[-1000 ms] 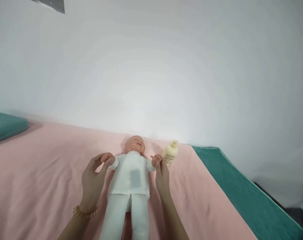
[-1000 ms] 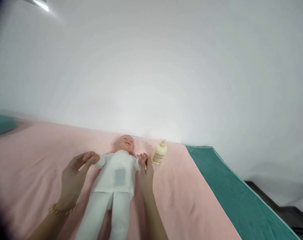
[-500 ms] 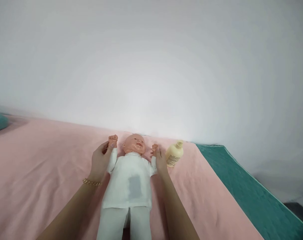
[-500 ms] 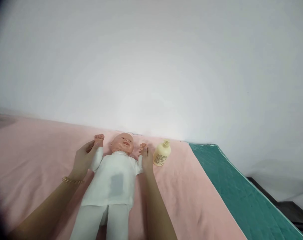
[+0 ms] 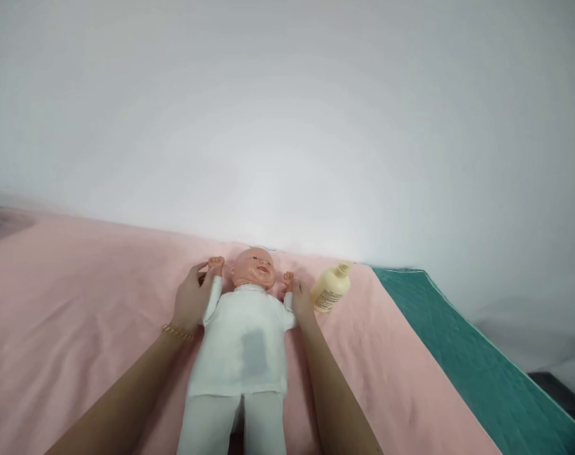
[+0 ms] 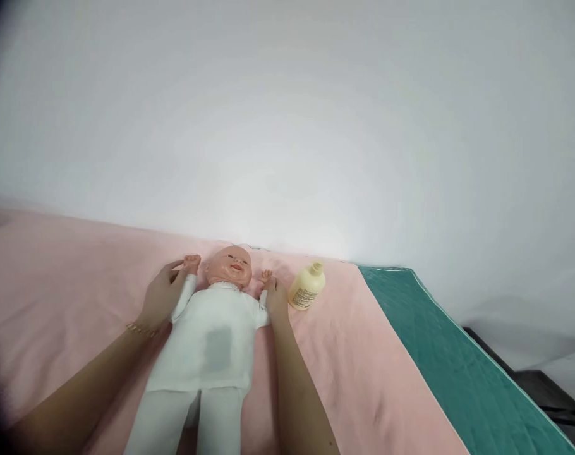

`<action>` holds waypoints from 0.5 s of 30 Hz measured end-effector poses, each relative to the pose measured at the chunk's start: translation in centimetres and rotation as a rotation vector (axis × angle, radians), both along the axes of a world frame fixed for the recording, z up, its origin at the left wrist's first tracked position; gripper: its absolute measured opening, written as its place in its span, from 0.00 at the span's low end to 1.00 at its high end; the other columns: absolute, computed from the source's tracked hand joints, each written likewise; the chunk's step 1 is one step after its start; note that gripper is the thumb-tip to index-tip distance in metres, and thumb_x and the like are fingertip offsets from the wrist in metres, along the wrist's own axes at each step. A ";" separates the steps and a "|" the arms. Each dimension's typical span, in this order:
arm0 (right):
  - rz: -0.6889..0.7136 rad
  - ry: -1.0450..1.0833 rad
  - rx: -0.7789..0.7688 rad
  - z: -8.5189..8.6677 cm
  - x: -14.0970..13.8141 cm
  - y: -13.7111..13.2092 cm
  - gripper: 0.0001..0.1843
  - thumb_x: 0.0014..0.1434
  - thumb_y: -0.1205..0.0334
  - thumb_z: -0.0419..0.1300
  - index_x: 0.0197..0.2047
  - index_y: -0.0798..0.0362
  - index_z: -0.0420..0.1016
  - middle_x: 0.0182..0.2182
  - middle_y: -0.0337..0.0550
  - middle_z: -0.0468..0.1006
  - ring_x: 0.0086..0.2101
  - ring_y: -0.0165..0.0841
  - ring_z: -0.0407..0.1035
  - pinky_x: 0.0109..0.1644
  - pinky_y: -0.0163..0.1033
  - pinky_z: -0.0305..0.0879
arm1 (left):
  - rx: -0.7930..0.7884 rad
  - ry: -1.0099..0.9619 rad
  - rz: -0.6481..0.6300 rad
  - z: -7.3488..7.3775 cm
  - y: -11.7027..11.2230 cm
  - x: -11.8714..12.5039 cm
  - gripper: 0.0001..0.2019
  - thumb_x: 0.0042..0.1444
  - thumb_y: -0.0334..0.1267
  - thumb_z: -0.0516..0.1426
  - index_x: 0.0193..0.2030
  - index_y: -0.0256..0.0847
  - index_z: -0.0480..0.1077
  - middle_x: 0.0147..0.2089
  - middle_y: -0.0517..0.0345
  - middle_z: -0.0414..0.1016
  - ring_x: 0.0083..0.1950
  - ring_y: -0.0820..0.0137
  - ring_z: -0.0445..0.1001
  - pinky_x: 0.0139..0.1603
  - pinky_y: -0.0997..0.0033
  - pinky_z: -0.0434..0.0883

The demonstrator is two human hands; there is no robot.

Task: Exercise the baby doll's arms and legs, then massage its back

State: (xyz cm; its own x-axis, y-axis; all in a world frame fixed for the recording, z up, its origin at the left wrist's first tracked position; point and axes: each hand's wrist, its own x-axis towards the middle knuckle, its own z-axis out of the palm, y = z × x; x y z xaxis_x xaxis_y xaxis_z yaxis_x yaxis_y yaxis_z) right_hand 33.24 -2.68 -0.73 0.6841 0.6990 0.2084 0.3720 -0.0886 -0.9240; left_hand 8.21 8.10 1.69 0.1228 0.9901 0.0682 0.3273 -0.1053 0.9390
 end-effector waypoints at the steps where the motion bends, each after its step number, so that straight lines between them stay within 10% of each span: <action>1: 0.004 -0.001 -0.011 0.2 -0.2 -0.2 0.18 0.68 0.52 0.59 0.55 0.54 0.72 0.51 0.47 0.75 0.47 0.38 0.73 0.51 0.48 0.74 | 0.026 -0.015 0.019 0.2 -0.4 0.0 0.26 0.65 0.58 0.52 0.61 0.42 0.69 0.50 0.48 0.80 0.49 0.55 0.79 0.43 0.62 0.73; 15: -0.002 -0.062 0.123 3.1 -6.3 -6.7 0.27 0.67 0.42 0.52 0.60 0.51 0.72 0.53 0.52 0.78 0.55 0.45 0.72 0.58 0.48 0.70 | 0.329 -0.049 0.211 0.5 -5.9 -3.6 0.38 0.57 0.56 0.58 0.70 0.42 0.56 0.56 0.46 0.73 0.55 0.51 0.75 0.45 0.58 0.74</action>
State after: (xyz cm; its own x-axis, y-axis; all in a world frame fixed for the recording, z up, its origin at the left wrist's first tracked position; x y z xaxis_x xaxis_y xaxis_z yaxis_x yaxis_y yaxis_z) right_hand 26.92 -9.43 2.40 0.6689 0.6640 0.3343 0.4289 0.0227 -0.9031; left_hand 4.65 2.15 2.24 -0.0921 0.9176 0.3866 0.3296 -0.3383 0.8814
